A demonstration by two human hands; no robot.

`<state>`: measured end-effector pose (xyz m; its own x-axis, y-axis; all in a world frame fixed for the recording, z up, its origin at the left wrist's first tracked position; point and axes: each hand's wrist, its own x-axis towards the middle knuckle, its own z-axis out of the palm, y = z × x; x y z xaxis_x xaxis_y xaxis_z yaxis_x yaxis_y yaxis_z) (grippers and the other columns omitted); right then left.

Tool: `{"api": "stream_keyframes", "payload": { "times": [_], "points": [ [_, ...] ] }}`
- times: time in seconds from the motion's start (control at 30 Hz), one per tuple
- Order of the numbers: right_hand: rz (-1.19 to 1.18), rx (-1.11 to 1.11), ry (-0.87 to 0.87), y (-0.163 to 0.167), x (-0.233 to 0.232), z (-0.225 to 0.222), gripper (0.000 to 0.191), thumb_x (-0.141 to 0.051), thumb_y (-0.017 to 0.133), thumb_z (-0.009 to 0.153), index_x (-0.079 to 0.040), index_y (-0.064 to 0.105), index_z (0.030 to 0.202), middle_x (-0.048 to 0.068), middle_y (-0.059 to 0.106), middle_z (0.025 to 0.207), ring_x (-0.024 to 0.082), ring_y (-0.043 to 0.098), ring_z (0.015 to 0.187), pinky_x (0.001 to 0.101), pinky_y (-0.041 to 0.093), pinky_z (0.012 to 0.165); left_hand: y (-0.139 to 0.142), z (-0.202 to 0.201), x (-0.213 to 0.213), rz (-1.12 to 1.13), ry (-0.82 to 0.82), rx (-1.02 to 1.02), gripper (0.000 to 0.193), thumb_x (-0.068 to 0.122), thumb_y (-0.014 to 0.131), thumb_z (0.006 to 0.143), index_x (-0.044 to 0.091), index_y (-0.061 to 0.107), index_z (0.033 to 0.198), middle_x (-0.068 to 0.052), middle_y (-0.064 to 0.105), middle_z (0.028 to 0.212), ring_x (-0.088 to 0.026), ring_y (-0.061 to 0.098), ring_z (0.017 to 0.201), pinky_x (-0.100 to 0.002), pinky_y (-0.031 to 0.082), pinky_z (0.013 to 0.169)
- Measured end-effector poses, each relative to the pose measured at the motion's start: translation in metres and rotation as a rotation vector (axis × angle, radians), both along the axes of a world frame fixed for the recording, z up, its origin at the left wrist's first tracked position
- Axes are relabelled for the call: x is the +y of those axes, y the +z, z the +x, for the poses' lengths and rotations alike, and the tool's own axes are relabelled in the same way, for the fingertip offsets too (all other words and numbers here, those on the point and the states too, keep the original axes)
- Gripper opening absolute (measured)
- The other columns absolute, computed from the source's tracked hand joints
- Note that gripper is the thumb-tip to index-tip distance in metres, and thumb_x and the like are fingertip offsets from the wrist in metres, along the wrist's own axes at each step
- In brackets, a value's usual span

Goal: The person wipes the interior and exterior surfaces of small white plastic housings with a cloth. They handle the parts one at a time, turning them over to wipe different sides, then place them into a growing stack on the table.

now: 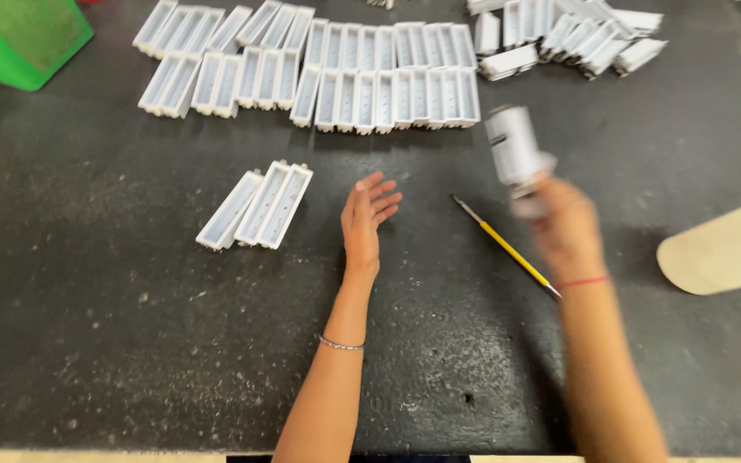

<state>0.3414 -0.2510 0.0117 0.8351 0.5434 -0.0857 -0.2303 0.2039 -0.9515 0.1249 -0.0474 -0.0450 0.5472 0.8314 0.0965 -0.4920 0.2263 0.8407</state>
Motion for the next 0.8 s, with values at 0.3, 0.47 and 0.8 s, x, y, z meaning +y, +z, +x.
{"api": "stream_keyframes", "payload": {
  "times": [0.3,0.47,0.8],
  "points": [
    [-0.061,-0.500,0.034,-0.004,0.054,-0.152,0.022,-0.021,0.072,0.096,0.000,0.074,0.101,0.007,0.059,0.128,0.014,0.061,0.107,0.0269,0.051,0.088,0.019,-0.014,-0.015,0.007,0.049,0.021,0.059,0.049,0.049,0.107,0.000,0.068,0.132,-0.008,0.065,0.116,-0.012,0.059,0.091,-0.030,0.052,0.080],
    [-0.252,-0.772,-0.035,0.009,0.049,-0.168,0.018,-0.020,0.075,0.094,-0.004,0.076,0.100,0.009,0.060,0.124,0.016,0.059,0.099,0.0290,0.048,0.079,0.031,-0.014,-0.019,-0.059,0.090,-0.024,0.048,0.037,0.062,0.102,-0.003,0.066,0.128,-0.006,0.071,0.108,-0.012,0.067,0.087,-0.029,0.056,0.075],
    [-0.092,-0.624,0.019,0.013,0.038,-0.156,0.021,-0.020,0.061,0.106,-0.005,0.076,0.106,0.006,0.062,0.126,0.014,0.061,0.110,0.0285,0.051,0.093,0.018,-0.024,-0.005,-0.408,-0.084,-0.159,0.040,0.031,0.063,0.103,-0.002,0.064,0.126,-0.004,0.070,0.101,-0.013,0.067,0.087,-0.029,0.055,0.074]
  ]
}}
